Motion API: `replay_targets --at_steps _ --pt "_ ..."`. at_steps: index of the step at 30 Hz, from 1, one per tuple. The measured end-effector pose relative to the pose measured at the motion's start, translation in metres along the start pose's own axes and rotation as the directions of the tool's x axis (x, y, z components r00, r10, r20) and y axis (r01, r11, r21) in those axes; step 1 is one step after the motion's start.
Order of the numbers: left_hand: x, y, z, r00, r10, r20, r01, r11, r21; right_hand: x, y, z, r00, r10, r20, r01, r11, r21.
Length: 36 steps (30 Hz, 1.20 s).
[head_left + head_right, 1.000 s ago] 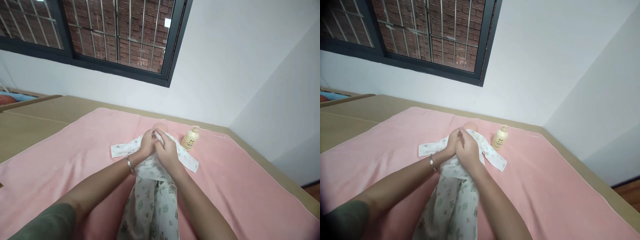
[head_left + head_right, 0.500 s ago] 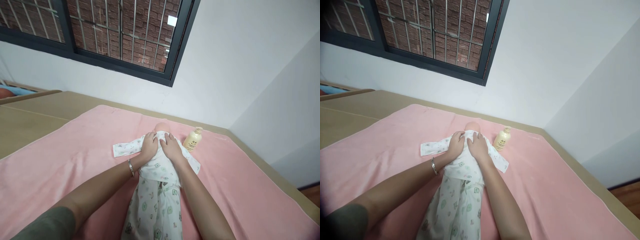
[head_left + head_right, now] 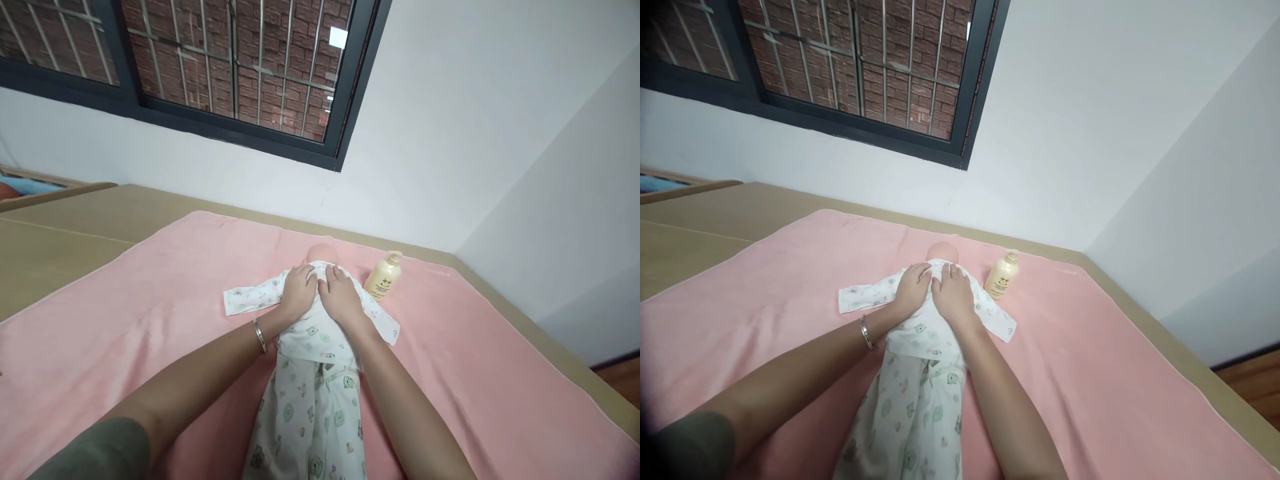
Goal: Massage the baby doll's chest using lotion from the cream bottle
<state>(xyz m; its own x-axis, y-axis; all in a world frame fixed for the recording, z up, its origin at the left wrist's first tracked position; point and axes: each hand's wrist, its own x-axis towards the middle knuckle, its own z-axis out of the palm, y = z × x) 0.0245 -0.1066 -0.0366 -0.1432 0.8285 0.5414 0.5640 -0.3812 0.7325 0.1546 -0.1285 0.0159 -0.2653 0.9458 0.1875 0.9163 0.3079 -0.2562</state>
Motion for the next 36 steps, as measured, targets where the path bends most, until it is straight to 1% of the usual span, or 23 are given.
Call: replay_targets --at_steps 3,6,9,12,16,19,21,24,26,28,31,33,36 --pt "0.001 0.0 -0.001 1.0 0.004 0.011 -0.004 1.0 0.029 -0.007 -0.01 0.0 0.999 -0.034 0.041 0.037 0.997 -0.072" --pt "0.001 0.0 -0.001 0.999 0.02 0.037 -0.021 0.998 0.054 -0.004 -0.01 -0.003 0.996 -0.065 0.059 0.068 0.997 -0.047" --pt "0.001 0.001 -0.001 0.999 0.03 0.044 -0.033 0.996 0.085 0.009 -0.002 -0.006 0.999 -0.024 0.034 0.023 1.0 0.017" --pt "0.0 0.003 0.001 1.0 0.017 0.025 -0.02 0.994 0.103 0.019 0.006 -0.006 1.0 0.006 0.015 -0.007 0.998 0.055" --pt "-0.002 0.005 0.0 1.0 -0.009 -0.005 0.009 0.99 0.143 0.017 0.008 0.0 1.0 -0.002 -0.019 0.003 0.999 0.048" --pt "-0.004 0.01 -0.004 1.0 0.002 0.005 -0.003 0.985 0.17 0.011 0.007 0.002 0.998 0.035 -0.044 -0.033 0.999 0.035" --pt "-0.007 0.016 -0.006 0.999 0.029 0.033 -0.035 0.976 0.213 0.009 0.007 0.002 0.996 0.07 -0.06 -0.069 0.997 0.017" --pt "-0.009 0.025 -0.009 0.993 0.064 0.095 -0.092 0.939 0.33 0.008 0.007 0.001 0.992 0.1 -0.076 -0.102 0.995 -0.019" --pt "-0.008 0.029 -0.011 0.989 0.058 0.137 -0.108 0.915 0.39 0.008 0.007 0.001 0.993 0.102 -0.058 -0.104 0.994 -0.031" --pt "-0.004 0.028 -0.012 0.983 0.026 0.182 -0.1 0.904 0.415 0.005 0.004 0.001 0.995 0.098 -0.023 -0.099 0.994 -0.041" --pt "0.007 0.023 -0.016 0.962 -0.029 0.273 -0.085 0.914 0.397 -0.003 -0.003 0.0 0.997 0.076 0.014 -0.075 0.996 -0.058" --pt "0.012 0.021 -0.019 0.946 -0.043 0.322 -0.089 0.918 0.386 -0.009 -0.008 -0.001 0.999 0.042 0.033 -0.041 0.998 -0.045" --pt "0.012 0.024 -0.02 0.942 -0.033 0.335 -0.129 0.884 0.45 -0.012 -0.007 -0.006 0.997 -0.011 0.073 0.007 0.999 0.048"
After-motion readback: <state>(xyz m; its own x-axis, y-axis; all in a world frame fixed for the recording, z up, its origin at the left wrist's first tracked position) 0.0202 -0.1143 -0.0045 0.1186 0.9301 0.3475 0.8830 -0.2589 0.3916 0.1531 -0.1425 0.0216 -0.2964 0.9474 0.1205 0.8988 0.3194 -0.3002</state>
